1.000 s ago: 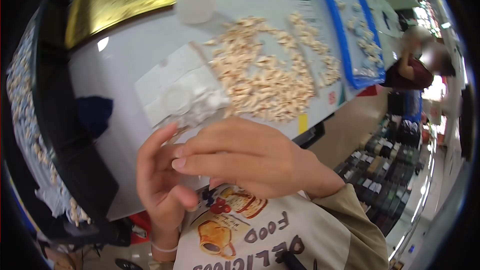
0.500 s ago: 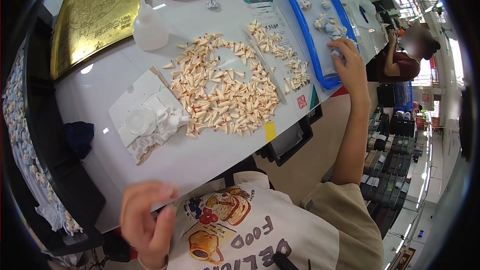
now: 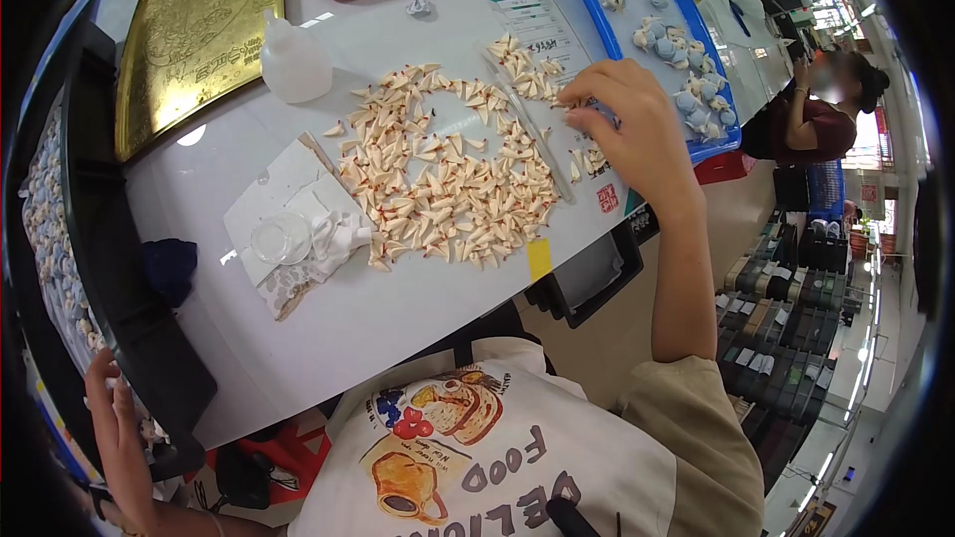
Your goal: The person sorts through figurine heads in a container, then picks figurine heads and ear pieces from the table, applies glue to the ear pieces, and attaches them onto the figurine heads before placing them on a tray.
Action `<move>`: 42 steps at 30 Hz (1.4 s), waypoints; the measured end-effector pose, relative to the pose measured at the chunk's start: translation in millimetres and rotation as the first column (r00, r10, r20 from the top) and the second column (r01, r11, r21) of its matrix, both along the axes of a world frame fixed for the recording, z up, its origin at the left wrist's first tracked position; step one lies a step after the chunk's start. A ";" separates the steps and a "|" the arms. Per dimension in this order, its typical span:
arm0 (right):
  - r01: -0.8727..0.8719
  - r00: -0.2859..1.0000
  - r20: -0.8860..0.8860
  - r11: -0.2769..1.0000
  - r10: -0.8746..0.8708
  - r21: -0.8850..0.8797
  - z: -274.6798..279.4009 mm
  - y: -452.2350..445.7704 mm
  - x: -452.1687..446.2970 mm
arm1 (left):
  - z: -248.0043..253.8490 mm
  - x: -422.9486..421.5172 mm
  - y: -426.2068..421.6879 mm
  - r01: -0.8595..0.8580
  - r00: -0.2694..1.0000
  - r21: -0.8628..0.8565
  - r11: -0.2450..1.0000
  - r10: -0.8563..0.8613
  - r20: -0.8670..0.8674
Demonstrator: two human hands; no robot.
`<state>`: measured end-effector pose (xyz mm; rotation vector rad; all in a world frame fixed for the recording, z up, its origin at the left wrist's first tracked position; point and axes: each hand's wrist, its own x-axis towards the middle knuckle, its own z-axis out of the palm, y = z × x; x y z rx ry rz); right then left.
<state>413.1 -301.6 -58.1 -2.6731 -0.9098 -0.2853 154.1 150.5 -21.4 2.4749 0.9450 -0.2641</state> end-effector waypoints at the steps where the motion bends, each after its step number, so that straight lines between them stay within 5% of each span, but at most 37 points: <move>1: 0.005 0.999 -0.044 1.000 -0.004 0.004 -2.4 1.0 1.6 | -4.1 -1.4 2.7 0.034 0.999 -0.056 0.998 -0.033 0.027; 3: -0.004 0.996 -0.087 1.000 0.005 0.013 -3.6 5.2 4.6 | -1.5 0.9 2.1 0.056 0.997 -0.105 0.993 -0.051 0.057; 6: -0.015 0.998 -0.062 0.998 0.019 0.058 -2.6 6.8 2.8 | 8.1 3.3 -3.5 -0.060 0.992 -0.252 0.966 0.029 -0.126; 8: 0.092 0.995 -0.070 0.966 -0.077 0.241 -0.3 9.1 0.2 | 5.8 -2.5 -7.1 0.204 0.979 -0.020 0.979 -0.205 -0.017; 11: 0.178 0.974 -0.190 0.934 -0.122 0.311 7.6 13.9 -7.8 | 10.1 1.8 -16.9 0.336 0.941 0.120 0.934 -0.338 -0.001; 14: 0.115 0.986 -0.150 0.946 -0.072 0.303 12.2 19.0 -15.1 | 25.5 10.9 -23.7 0.269 0.963 -0.037 0.962 -0.270 -0.010; 18: 0.113 0.946 -0.322 0.910 0.024 0.399 10.0 21.9 -17.1 | 28.7 14.0 -36.5 0.195 0.963 -0.151 0.969 -0.160 0.218; 20: 0.096 0.921 -0.378 0.889 0.091 0.448 9.1 26.4 -16.7 | 22.2 5.7 -29.0 0.256 0.923 -0.184 0.949 -0.184 0.338; 21: 0.104 0.900 -0.419 0.876 0.118 0.471 8.7 30.1 -16.8 | 23.4 8.8 -23.6 0.403 0.864 -0.135 0.905 -0.328 0.382; 25: 0.032 0.890 -0.413 0.877 0.193 0.479 11.5 48.1 -16.7 | 14.2 12.5 -32.1 0.260 0.882 -0.330 0.908 -0.084 0.464; 29: 0.010 0.897 -0.392 0.877 0.204 0.480 17.5 59.6 -21.6 | 13.4 7.4 -26.8 0.296 0.865 -0.345 0.891 -0.096 0.492; 34: -0.017 0.889 -0.393 0.877 0.233 0.480 23.4 66.0 -26.0 | 11.7 -8.9 -34.0 0.206 0.645 -0.254 0.945 0.064 0.761; 36: -0.001 0.884 -0.409 0.877 0.225 0.481 25.0 71.0 -27.3 | 12.1 -10.8 -57.6 0.286 0.538 -0.159 0.945 -0.021 0.843; 37: 0.015 0.878 -0.424 0.873 0.222 0.488 25.6 74.9 -28.0 | 17.2 -12.4 -60.7 0.460 0.549 -0.112 0.881 -0.183 0.815; 39: 0.005 0.874 -0.425 0.871 0.234 0.490 27.1 86.8 -30.6 | 10.3 -3.7 -70.0 0.757 0.540 -0.417 0.503 -0.121 0.833; 42: -0.044 0.869 -0.409 0.866 0.280 0.499 28.6 102.1 -31.8 | -14.4 -7.7 -105.8 0.752 0.611 -0.556 0.354 -0.057 0.790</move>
